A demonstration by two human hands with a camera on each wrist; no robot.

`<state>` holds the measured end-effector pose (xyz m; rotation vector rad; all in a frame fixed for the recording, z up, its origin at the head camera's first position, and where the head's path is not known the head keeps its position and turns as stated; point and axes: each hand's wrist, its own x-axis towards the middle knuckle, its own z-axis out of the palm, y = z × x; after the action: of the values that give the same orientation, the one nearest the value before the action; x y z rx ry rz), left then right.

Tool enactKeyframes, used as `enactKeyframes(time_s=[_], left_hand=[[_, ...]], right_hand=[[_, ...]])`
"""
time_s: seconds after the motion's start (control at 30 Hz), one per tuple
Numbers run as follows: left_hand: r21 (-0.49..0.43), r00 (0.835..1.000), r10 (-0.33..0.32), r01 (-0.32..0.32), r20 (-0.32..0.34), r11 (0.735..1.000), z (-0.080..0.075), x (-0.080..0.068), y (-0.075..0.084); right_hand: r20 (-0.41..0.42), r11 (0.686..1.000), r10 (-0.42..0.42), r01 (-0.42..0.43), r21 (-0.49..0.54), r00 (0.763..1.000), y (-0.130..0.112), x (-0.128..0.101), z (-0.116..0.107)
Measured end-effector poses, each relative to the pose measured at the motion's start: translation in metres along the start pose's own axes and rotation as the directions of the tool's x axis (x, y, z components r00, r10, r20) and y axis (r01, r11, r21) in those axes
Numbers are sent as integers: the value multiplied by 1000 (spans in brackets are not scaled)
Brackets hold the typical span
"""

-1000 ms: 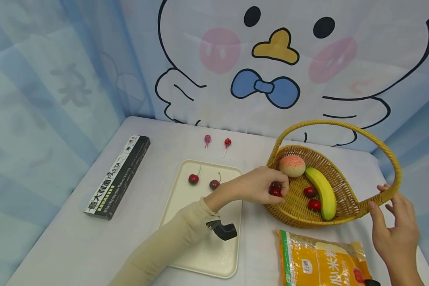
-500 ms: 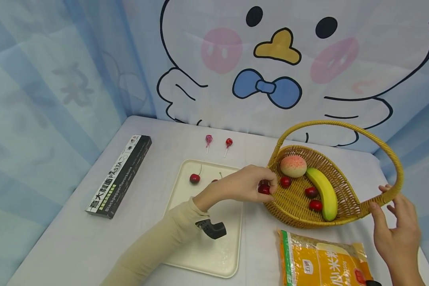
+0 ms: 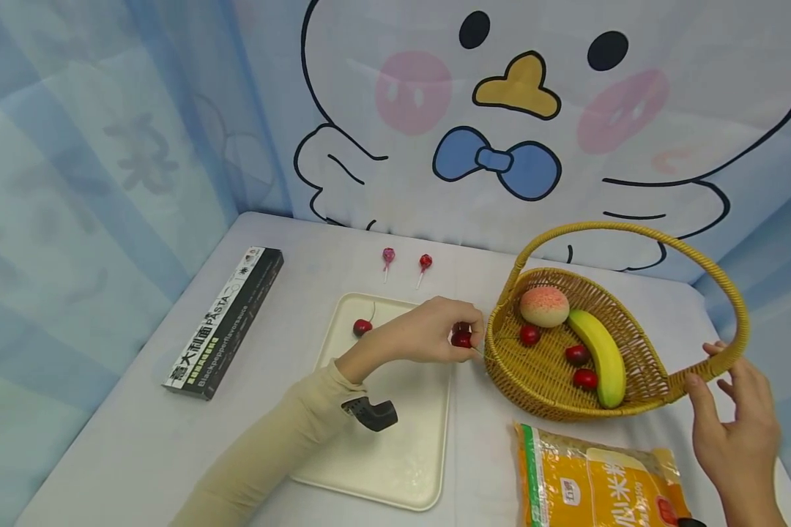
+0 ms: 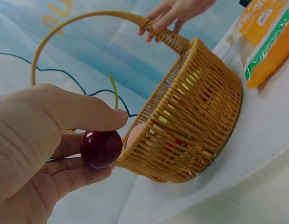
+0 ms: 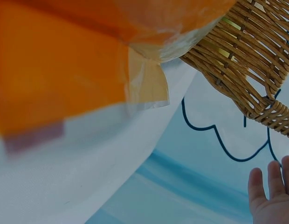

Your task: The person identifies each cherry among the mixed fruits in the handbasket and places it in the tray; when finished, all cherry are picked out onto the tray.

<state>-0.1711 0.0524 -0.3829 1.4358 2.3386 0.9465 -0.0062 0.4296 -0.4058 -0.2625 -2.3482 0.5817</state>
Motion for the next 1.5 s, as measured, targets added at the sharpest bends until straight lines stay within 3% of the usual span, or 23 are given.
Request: enactKeyframes(time_s=[0.43, 0.73, 1.17, 1.5], left_hand=[[-33, 998, -62, 61, -31, 998, 1, -15, -25], [-26, 997, -77, 76, -25, 997, 5, -18, -32], [119, 994, -112, 109, 21, 987, 19, -15, -49], [179, 992, -119, 111, 35, 977, 25, -12, -55]], right_hand=[[35, 997, 64, -63, -42, 997, -5, -2, -1], [36, 997, 67, -65, -41, 997, -5, -2, -1], [38, 997, 66, -64, -45, 997, -4, -3, -1], [25, 998, 55, -54, -38, 998, -2, -3, 0]])
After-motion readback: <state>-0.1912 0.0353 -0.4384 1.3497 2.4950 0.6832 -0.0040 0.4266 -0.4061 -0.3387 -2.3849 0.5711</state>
